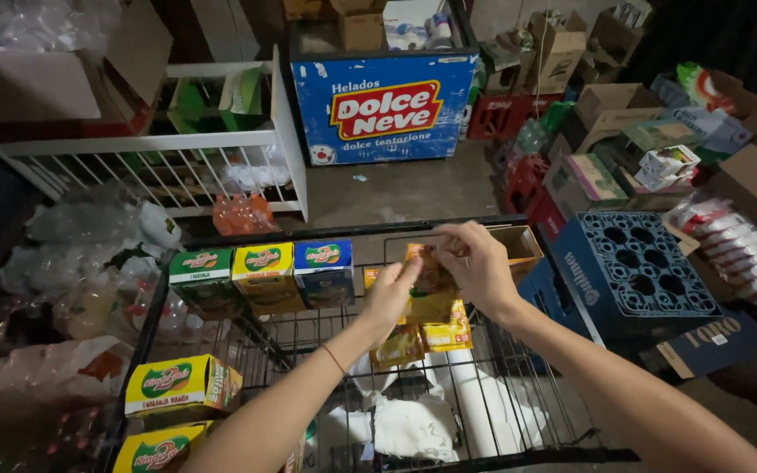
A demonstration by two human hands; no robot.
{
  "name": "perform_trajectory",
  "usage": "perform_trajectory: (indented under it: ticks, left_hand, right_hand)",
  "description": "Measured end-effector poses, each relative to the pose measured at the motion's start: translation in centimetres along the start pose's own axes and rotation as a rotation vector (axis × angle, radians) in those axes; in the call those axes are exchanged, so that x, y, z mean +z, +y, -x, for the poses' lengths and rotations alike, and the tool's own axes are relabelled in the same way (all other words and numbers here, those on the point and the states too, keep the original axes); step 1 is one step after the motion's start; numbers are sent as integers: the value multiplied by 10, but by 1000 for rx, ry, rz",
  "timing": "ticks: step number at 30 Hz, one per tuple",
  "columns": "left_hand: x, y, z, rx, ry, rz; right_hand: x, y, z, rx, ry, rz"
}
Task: Cleaning individual product packets with a cloth and organizing them into a wire basket in a storage area.
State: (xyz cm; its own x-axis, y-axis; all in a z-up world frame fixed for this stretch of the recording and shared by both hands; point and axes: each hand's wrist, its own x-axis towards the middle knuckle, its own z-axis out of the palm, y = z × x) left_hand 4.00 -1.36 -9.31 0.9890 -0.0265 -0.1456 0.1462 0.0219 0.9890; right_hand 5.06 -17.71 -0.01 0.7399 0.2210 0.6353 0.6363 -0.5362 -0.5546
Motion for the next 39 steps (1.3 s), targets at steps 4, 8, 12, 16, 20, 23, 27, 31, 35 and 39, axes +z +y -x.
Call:
perform_trajectory:
  ticks: [4, 8, 12, 16, 20, 23, 27, 31, 35, 39]
  left_hand:
    - [0, 48, 21, 90, 180, 45]
    - [-16, 25, 0, 107, 258, 25]
    - [-18, 63, 24, 90, 202, 166]
    - [-16, 59, 22, 109, 233, 90]
    - [-17, 56, 20, 104, 218, 85]
    - [-17, 54, 16, 127, 213, 102]
    - [-20, 32, 0, 186, 296, 42]
    - [-29, 13, -26, 249, 284, -2]
    - [-35, 6, -42, 210, 240, 262]
    - [-44, 31, -35, 246, 265, 150]
  right_hand:
    - [-2, -10, 8, -115, 26, 10]
    - [-5, -60, 23, 116, -846, -94]
    - [9, -84, 47, 261, -1599, 65]
    - [31, -53, 78, 90, -1538, 139]
    - [29, -61, 69, 201, -1508, -37]
    - [14, -75, 41, 232, -1491, -48]
    - [-8, -25, 22, 131, -1188, -416]
    - [-56, -60, -10, 162, -888, -448]
    - [-56, -40, -13, 388, -359, -690]
    - [-43, -8, -10, 341, -137, -620]
